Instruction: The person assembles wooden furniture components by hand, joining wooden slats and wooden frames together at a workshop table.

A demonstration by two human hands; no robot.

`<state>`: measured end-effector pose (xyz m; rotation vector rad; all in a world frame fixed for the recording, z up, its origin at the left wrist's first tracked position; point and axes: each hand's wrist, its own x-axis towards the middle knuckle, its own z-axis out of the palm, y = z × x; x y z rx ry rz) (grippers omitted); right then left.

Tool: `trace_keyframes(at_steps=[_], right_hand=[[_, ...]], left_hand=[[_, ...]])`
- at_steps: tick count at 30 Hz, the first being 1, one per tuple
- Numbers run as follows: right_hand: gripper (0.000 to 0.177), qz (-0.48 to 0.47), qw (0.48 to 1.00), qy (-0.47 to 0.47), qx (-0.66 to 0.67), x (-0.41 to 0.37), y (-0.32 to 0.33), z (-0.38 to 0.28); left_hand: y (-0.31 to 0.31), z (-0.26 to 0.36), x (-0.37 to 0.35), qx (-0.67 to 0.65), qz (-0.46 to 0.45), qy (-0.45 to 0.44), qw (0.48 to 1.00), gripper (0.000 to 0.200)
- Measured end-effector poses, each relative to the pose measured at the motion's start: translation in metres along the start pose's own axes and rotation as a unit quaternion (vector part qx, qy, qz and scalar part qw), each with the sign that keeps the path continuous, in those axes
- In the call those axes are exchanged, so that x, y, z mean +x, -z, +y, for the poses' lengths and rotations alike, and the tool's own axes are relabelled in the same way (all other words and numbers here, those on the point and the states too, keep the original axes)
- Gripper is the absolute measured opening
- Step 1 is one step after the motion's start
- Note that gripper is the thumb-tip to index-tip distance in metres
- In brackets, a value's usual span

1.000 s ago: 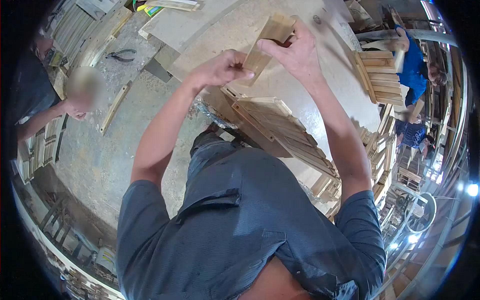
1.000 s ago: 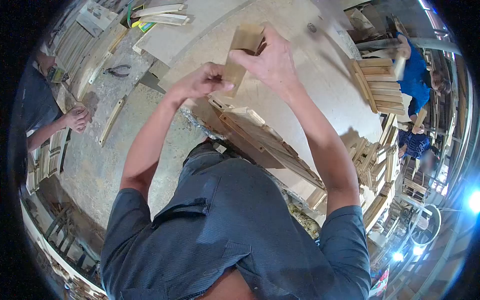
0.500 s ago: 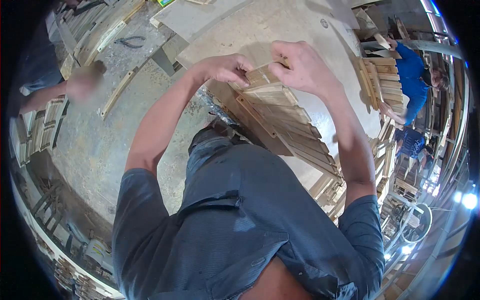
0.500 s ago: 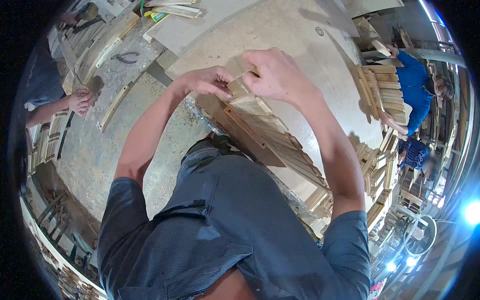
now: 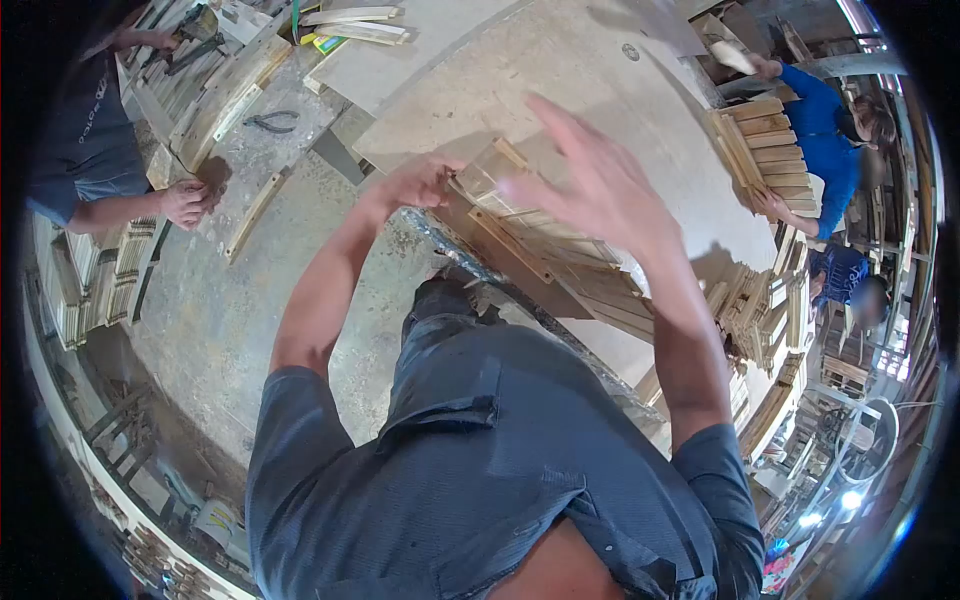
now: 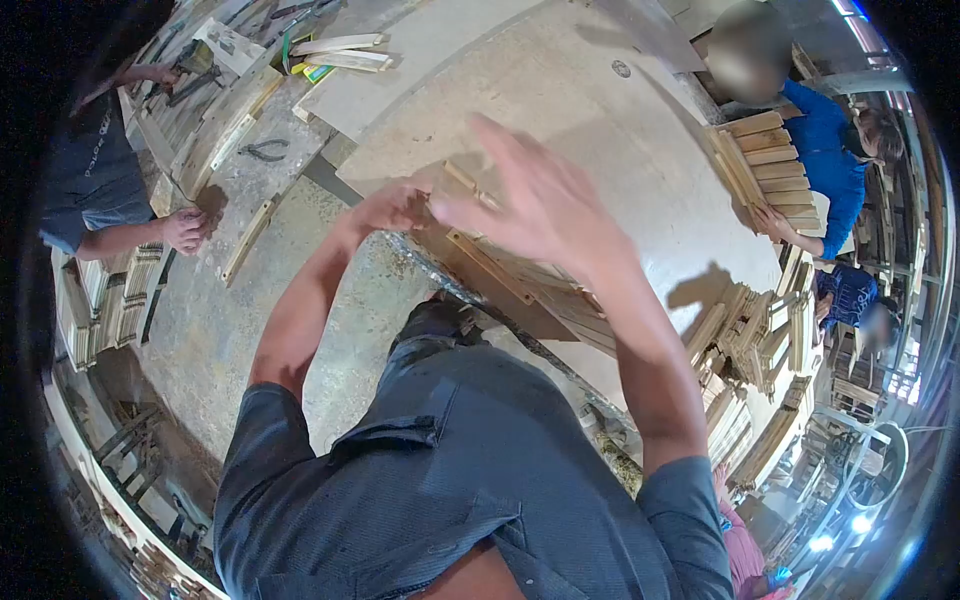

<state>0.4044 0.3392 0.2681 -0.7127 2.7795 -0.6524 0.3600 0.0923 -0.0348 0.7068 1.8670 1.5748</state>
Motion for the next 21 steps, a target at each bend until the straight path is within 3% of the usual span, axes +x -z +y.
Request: trace_keyframes(at_steps=[1,2,3,4,6,7,10,12,13,17,19,20,21], right_hand=[[0.098,-0.042,0.997,-0.029,-0.053,-0.026,0.008,0.004],[0.098,-0.08,0.989,-0.058,-0.106,-0.051,0.016,0.007],[0.085,-0.106,0.988,-0.083,-0.074,-0.072,0.015,0.012],[0.071,-0.131,0.984,-0.111,-0.041,-0.091,0.007,0.02],[0.033,-0.074,0.983,-0.169,-0.014,-0.116,-0.019,0.035],[0.022,0.025,0.991,-0.124,-0.049,-0.124,-0.031,0.041],[0.017,0.05,0.992,-0.101,-0.063,-0.131,-0.019,0.035],[0.015,0.06,0.993,-0.098,-0.021,-0.132,-0.003,0.024],[0.015,0.064,0.993,-0.102,-0.017,-0.124,0.006,0.014],[0.019,0.07,0.994,-0.043,-0.067,-0.076,0.036,-0.013],[0.024,0.062,0.984,0.058,-0.159,-0.038,0.034,0.003],[0.027,0.035,0.976,0.072,-0.204,-0.019,0.025,0.02],[0.027,0.065,0.966,0.109,-0.224,0.002,0.013,0.041]], left_hand=[[-0.003,0.006,0.0,0.004,0.002,0.001,1.0,0.045],[-0.009,0.019,0.0,0.146,0.063,-0.087,0.984,0.045],[-0.009,0.029,0.002,0.282,0.117,-0.173,0.936,0.046],[-0.009,0.002,0.01,0.297,0.118,-0.144,0.937,0.039],[-0.009,-0.028,0.019,0.283,0.108,-0.189,0.934,0.034],[-0.007,-0.029,0.023,0.265,0.111,-0.227,0.931,0.028],[0.007,0.011,0.023,0.216,0.065,-0.257,0.94,0.029],[0.029,0.084,0.011,0.303,-0.002,-0.147,0.942,0.035],[0.042,0.104,0.004,0.305,-0.008,-0.147,0.941,0.035],[0.094,0.134,-0.019,0.345,0.066,-0.162,0.922,0.04],[0.119,0.13,-0.022,0.382,0.206,-0.185,0.882,0.039],[0.129,0.123,-0.023,0.387,0.203,-0.194,0.878,0.039],[0.137,0.111,-0.024,0.423,0.268,-0.17,0.849,0.039]])
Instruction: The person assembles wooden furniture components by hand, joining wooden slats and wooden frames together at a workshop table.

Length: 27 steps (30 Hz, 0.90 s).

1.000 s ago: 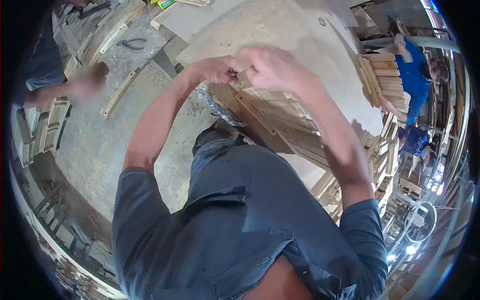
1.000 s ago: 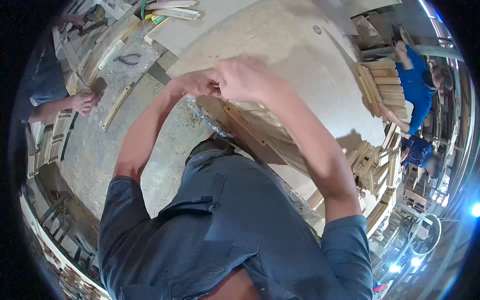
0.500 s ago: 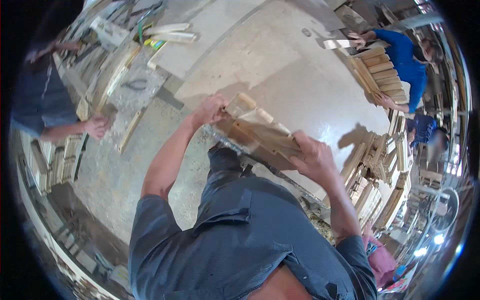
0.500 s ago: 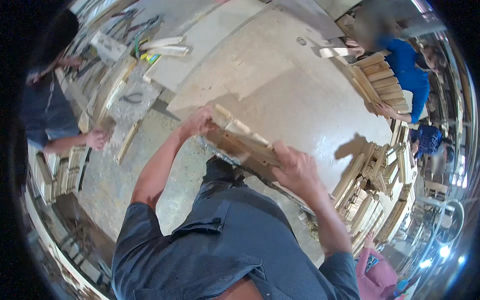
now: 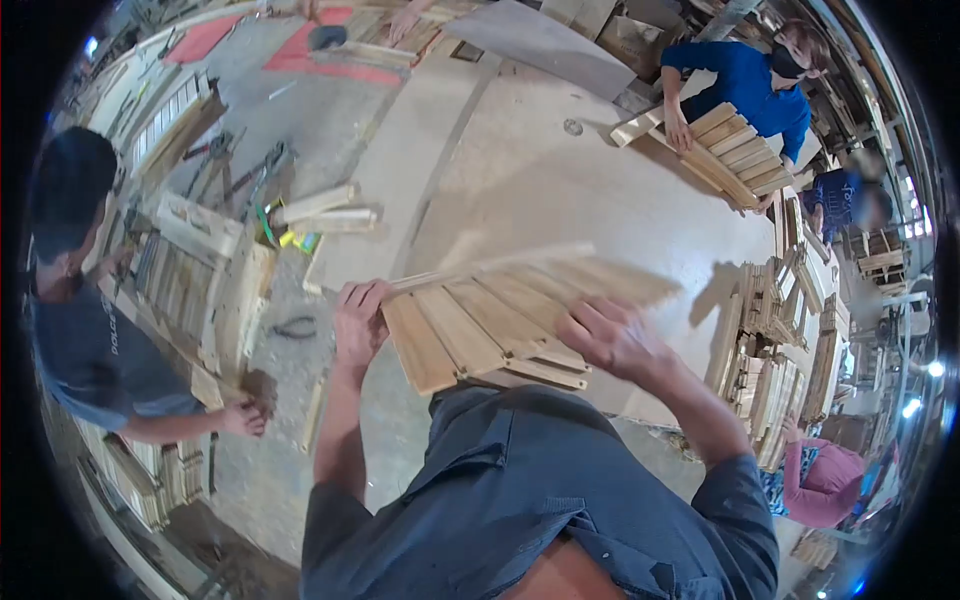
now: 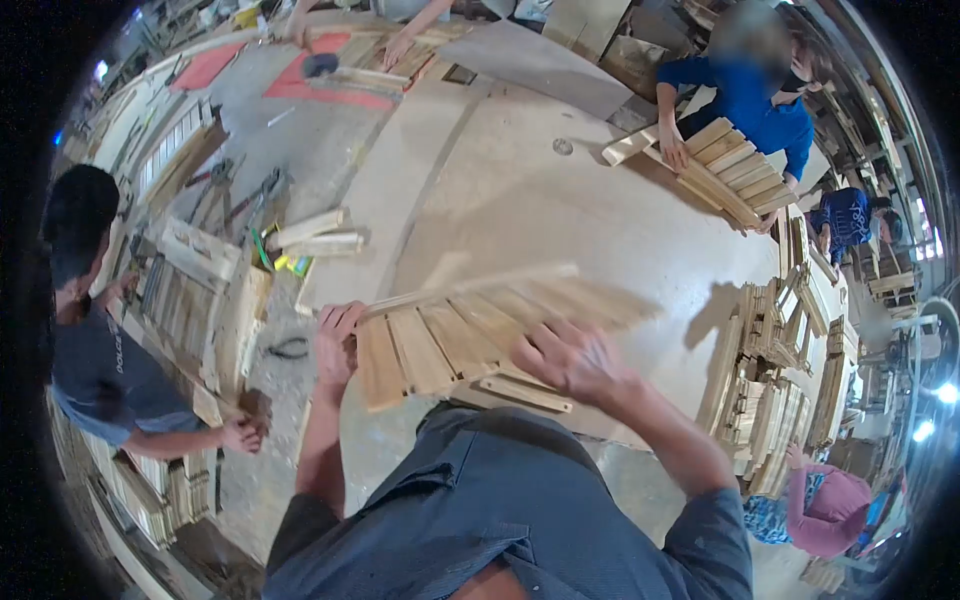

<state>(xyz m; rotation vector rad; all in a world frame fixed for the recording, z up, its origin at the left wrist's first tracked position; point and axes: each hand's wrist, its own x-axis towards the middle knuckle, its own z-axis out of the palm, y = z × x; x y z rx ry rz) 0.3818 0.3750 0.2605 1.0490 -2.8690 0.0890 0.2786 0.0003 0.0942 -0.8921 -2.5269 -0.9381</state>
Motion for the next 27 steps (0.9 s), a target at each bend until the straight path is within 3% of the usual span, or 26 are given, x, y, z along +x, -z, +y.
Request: trace_keyframes(at_steps=[1,5,7,10,12,14,16,17,18,22,25,27], right_hand=[[0.027,0.034,0.999,0.029,-0.022,0.016,-0.026,0.018],[0.018,0.172,0.981,0.084,-0.037,0.071,-0.119,0.093],[0.017,0.211,0.971,0.098,-0.047,0.097,-0.15,0.125],[0.016,0.189,0.982,0.027,-0.005,0.122,-0.184,0.163],[0.015,0.183,0.976,-0.101,-0.056,0.128,-0.199,0.184],[0.018,0.178,0.967,-0.18,-0.033,0.112,-0.208,0.187],[0.02,0.176,0.95,-0.258,-0.021,0.082,-0.212,0.178],[0.024,0.135,0.942,-0.297,0.076,0.061,-0.212,0.163],[0.028,0.096,0.921,-0.337,0.171,0.037,-0.211,0.145],[0.039,0.08,0.847,-0.466,0.243,-0.079,-0.214,0.069],[0.041,0.17,0.739,-0.613,0.221,-0.188,-0.221,0.001],[0.046,0.306,0.631,-0.707,0.093,-0.265,-0.238,-0.021]], left_hand=[[-0.007,-0.013,-0.005,0.059,0.047,0.033,0.997,0.039],[-0.042,-0.062,-0.012,0.146,0.08,0.06,0.984,0.043],[-0.054,-0.071,0.004,0.237,-0.037,0.099,0.966,0.048],[-0.08,-0.103,0.033,0.252,-0.092,0.101,0.958,0.048],[-0.081,-0.105,0.069,0.268,-0.133,0.093,0.95,0.045],[-0.083,-0.117,0.091,0.3,-0.231,0.086,0.921,0.044],[-0.082,-0.114,0.104,0.263,-0.265,0.066,0.925,0.042],[-0.082,-0.107,0.108,0.233,-0.249,0.067,0.938,0.043],[-0.087,-0.101,0.109,0.199,-0.235,0.065,0.949,0.044],[-0.113,-0.057,0.077,0.121,-0.246,0.069,0.959,0.051],[-0.161,-0.017,0.022,0.052,-0.264,0.015,0.963,0.056],[-0.181,0.032,-0.009,0.11,-0.247,-0.026,0.962,0.065]])
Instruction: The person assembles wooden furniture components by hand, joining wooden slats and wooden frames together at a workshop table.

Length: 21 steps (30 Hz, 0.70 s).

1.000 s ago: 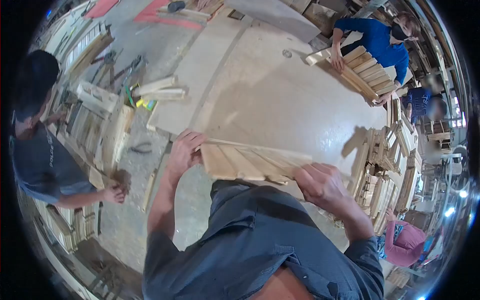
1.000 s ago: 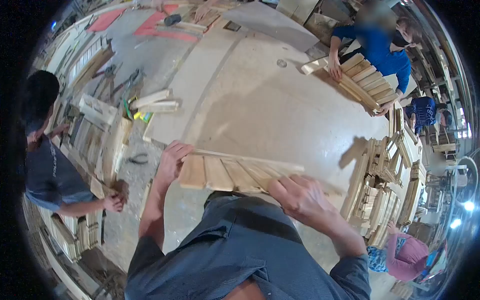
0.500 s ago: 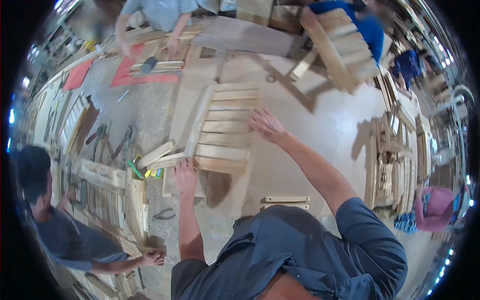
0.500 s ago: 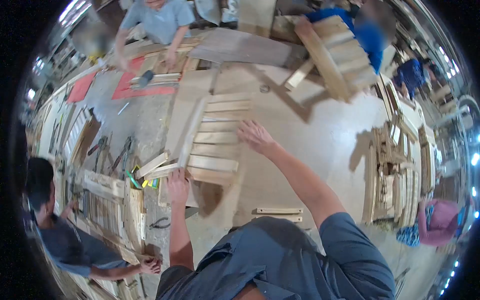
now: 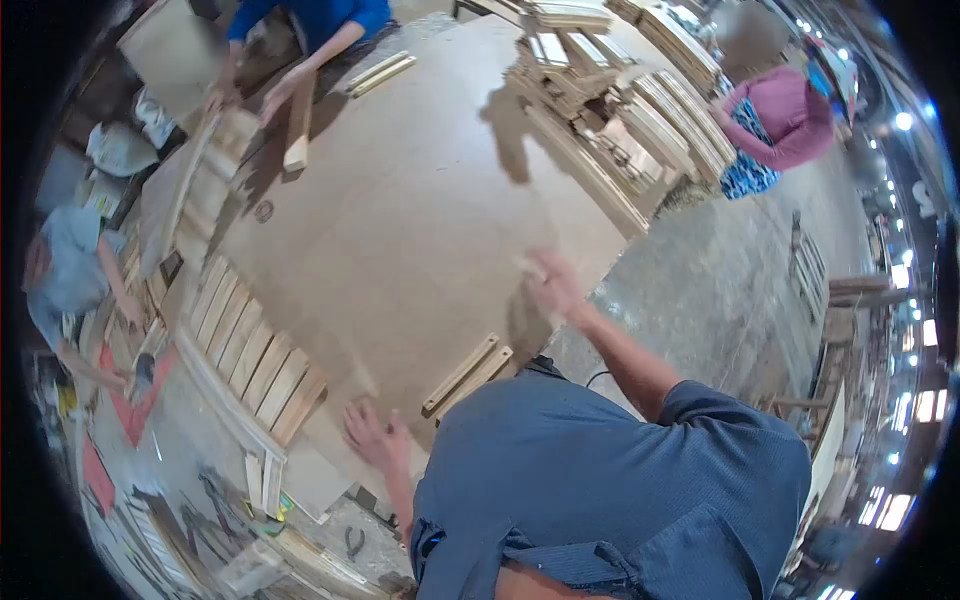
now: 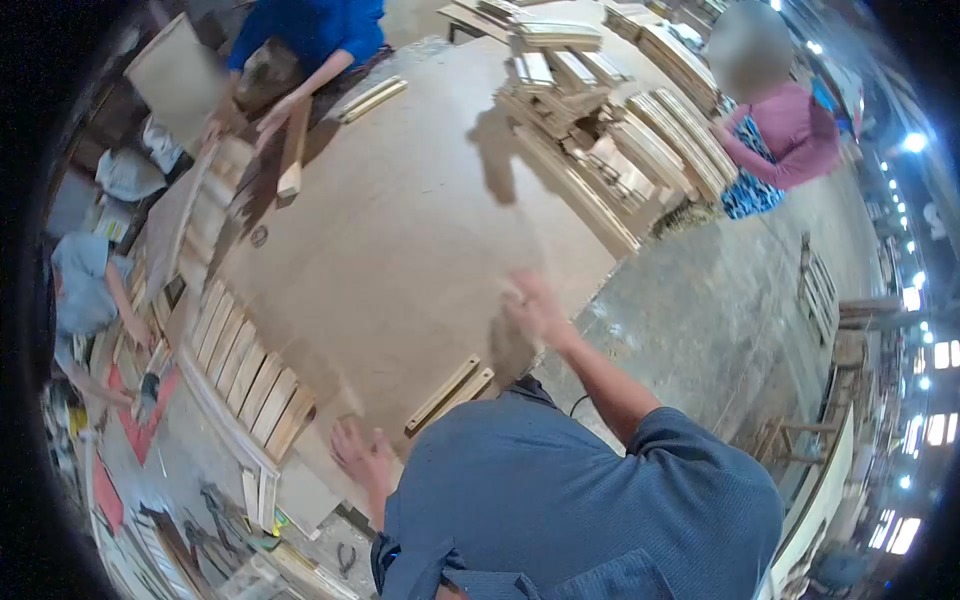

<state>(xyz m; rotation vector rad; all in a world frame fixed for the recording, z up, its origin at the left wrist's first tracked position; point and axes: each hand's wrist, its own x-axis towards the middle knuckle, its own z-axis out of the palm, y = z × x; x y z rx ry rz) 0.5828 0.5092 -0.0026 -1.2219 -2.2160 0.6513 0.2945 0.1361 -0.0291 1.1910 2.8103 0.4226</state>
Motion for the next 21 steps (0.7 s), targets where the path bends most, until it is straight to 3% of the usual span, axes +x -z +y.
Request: trace_keyframes(at_steps=[2,3,4,5,6,7,9,11,13,15,17,19,21], right_hand=[[0.049,0.13,0.987,-0.093,-0.002,0.012,0.037,0.064],[0.052,0.148,0.98,-0.078,-0.11,0.016,0.061,0.086],[0.051,0.144,0.961,-0.123,-0.2,0.024,0.075,0.122],[0.054,0.146,0.959,-0.095,-0.224,0.032,0.089,0.154],[0.071,0.075,0.933,-0.17,-0.307,0.046,0.099,0.168],[0.079,0.054,0.913,-0.166,-0.368,0.055,0.107,0.169],[0.085,0.021,0.899,-0.209,-0.385,0.075,0.113,0.173],[0.078,-0.039,0.901,-0.205,-0.379,0.09,0.125,0.16],[0.065,-0.028,0.952,-0.102,-0.287,0.089,0.121,0.21],[0.053,-0.068,0.978,-0.065,-0.186,0.086,0.111,0.217],[0.044,0.04,0.978,0.062,-0.196,0.067,0.088,0.232],[0.045,-0.038,0.982,0.006,-0.186,0.059,0.085,0.187],[0.037,-0.08,0.996,-0.025,-0.006,0.051,0.069,0.122]], left_hand=[[-0.003,0.044,-0.002,0.032,-0.009,-0.024,0.999,0.069],[0.0,0.05,-0.001,0.063,-0.014,-0.027,0.998,0.074],[0.001,0.051,0.002,0.079,-0.008,0.001,0.997,0.074],[-0.002,0.048,0.005,0.052,-0.023,-0.004,0.998,0.076],[-0.002,0.044,0.008,0.024,-0.033,-0.004,0.999,0.078],[0.0,0.043,0.01,0.039,-0.017,0.038,0.998,0.078],[-0.001,0.045,0.017,0.033,-0.027,-0.003,0.999,0.079],[-0.009,0.042,0.017,0.035,-0.011,0.019,0.999,0.079],[-0.011,0.044,0.017,0.031,-0.003,0.025,0.999,0.079],[-0.006,0.047,0.018,0.011,0.002,0.021,1.0,0.078],[-0.007,0.046,0.016,0.003,0.008,0.028,1.0,0.078],[-0.006,0.045,0.016,-0.003,0.014,0.032,0.999,0.079],[-0.005,0.045,0.017,0.002,0.003,0.031,1.0,0.079]])
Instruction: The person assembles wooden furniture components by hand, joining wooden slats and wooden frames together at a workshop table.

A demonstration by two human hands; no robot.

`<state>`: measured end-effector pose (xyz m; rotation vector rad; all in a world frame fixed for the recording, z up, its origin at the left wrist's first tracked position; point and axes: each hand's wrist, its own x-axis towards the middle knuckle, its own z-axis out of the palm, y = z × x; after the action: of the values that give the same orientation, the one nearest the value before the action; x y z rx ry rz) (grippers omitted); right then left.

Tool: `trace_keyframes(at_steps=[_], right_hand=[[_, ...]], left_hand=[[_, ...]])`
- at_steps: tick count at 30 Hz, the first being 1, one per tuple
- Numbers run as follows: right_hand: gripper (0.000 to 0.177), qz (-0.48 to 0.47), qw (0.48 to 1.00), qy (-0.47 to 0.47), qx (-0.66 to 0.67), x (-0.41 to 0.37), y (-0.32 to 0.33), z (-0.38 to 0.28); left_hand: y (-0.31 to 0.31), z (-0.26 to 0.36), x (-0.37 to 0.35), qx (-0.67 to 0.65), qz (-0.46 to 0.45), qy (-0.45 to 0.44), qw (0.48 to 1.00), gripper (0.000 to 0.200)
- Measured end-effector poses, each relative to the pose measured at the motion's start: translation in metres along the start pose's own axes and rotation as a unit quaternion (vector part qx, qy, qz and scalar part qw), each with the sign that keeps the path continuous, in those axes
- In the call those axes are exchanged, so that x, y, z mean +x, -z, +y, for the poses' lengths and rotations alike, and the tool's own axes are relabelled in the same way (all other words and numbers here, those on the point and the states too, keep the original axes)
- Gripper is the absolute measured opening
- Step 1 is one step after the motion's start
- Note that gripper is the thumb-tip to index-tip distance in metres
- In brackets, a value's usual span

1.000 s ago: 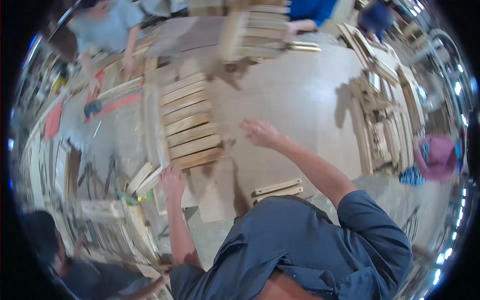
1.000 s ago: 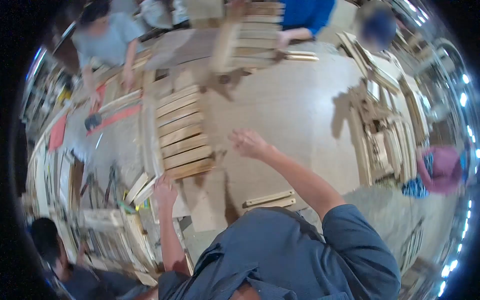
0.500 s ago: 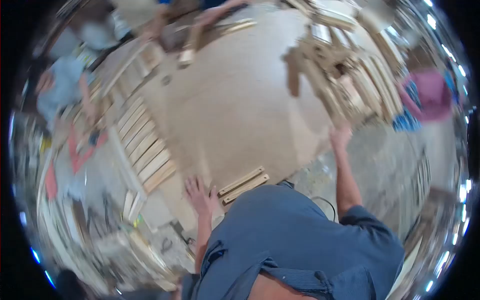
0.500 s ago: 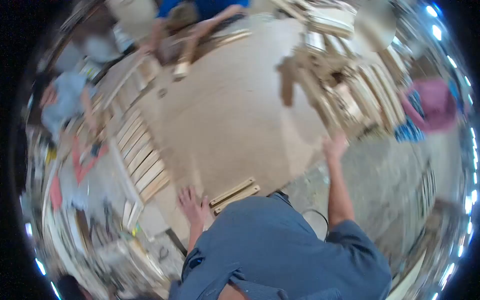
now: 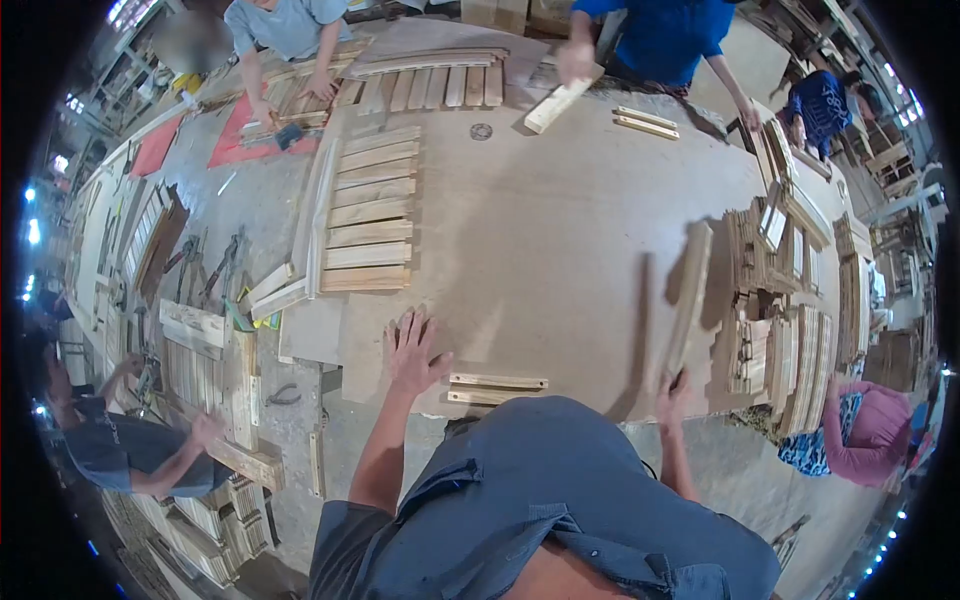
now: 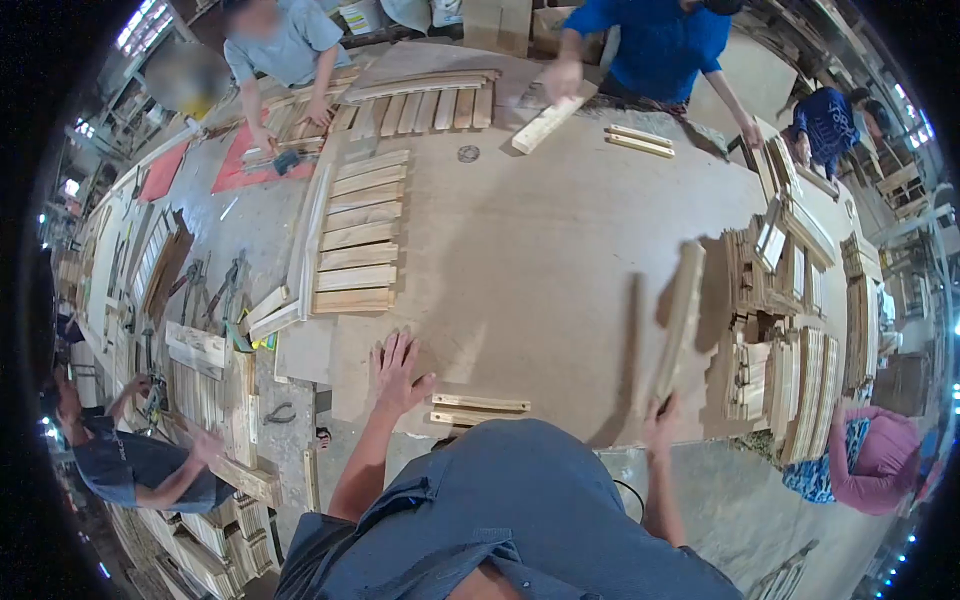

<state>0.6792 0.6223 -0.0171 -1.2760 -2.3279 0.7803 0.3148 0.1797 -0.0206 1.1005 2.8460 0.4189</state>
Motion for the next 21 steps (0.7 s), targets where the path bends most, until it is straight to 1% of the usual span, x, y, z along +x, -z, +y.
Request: trace_keyframes(at_steps=[2,3,4,5,6,7,9,10,11,13,15,16,17,19,20,21], right_hand=[[0.032,-0.092,0.994,-0.034,0.04,-0.002,-0.017,-0.091],[0.032,-0.134,0.976,-0.003,0.169,0.0,-0.042,-0.124],[0.032,-0.17,0.94,0.026,0.294,0.003,-0.067,-0.158],[0.036,-0.222,0.925,-0.001,0.309,0.006,-0.088,-0.195],[0.041,-0.262,0.902,0.007,0.342,0.011,-0.107,-0.236],[0.048,-0.278,0.915,0.053,0.287,0.019,-0.139,-0.258],[0.054,-0.334,0.898,0.047,0.28,0.026,-0.18,-0.334],[0.055,-0.341,0.897,0.071,0.272,0.029,-0.208,-0.359],[0.057,-0.346,0.895,0.096,0.266,0.031,-0.235,-0.385],[0.057,-0.329,0.893,0.132,0.277,0.025,-0.271,-0.44],[0.055,-0.289,0.912,0.115,0.269,0.008,-0.327,-0.476],[0.054,-0.323,0.906,0.064,0.267,-0.002,-0.329,-0.503],[0.052,-0.354,0.897,0.012,0.264,-0.009,-0.33,-0.525],[0.046,-0.41,0.88,0.074,0.229,-0.018,-0.37,-0.525],[0.046,-0.399,0.886,0.068,0.227,-0.019,-0.375,-0.513],[0.048,-0.356,0.893,0.208,0.182,-0.021,-0.371,-0.504]], left_hand=[[0.003,0.001,0.001,-0.001,0.003,0.002,1.0,0.08],[0.004,0.0,0.001,-0.002,0.002,-0.002,1.0,0.08],[0.004,-0.002,0.0,-0.003,-0.001,-0.008,1.0,0.08],[0.003,-0.004,0.001,-0.01,0.0,-0.01,1.0,0.08],[0.001,-0.005,0.001,-0.017,0.0,-0.01,1.0,0.08],[0.003,-0.003,0.003,-0.019,-0.001,-0.012,1.0,0.08],[0.011,-0.001,0.003,-0.035,0.003,-0.002,0.999,0.08],[0.009,-0.003,0.0,-0.032,0.0,0.005,0.999,0.08],[0.004,-0.006,0.001,-0.024,0.011,-0.007,1.0,0.078],[0.005,-0.009,0.0,-0.012,0.022,-0.021,0.999,0.076],[0.016,-0.007,0.001,-0.06,0.007,-0.009,0.998,0.074],[0.019,-0.007,0.002,-0.063,0.006,-0.017,0.998,0.074],[0.021,-0.006,0.001,-0.045,-0.014,-0.007,0.999,0.072],[0.021,-0.007,0.001,-0.024,-0.052,-0.002,0.998,0.071],[0.019,-0.008,0.002,-0.029,-0.054,-0.014,0.998,0.071],[0.017,-0.008,0.002,-0.025,-0.051,-0.009,0.998,0.073]])
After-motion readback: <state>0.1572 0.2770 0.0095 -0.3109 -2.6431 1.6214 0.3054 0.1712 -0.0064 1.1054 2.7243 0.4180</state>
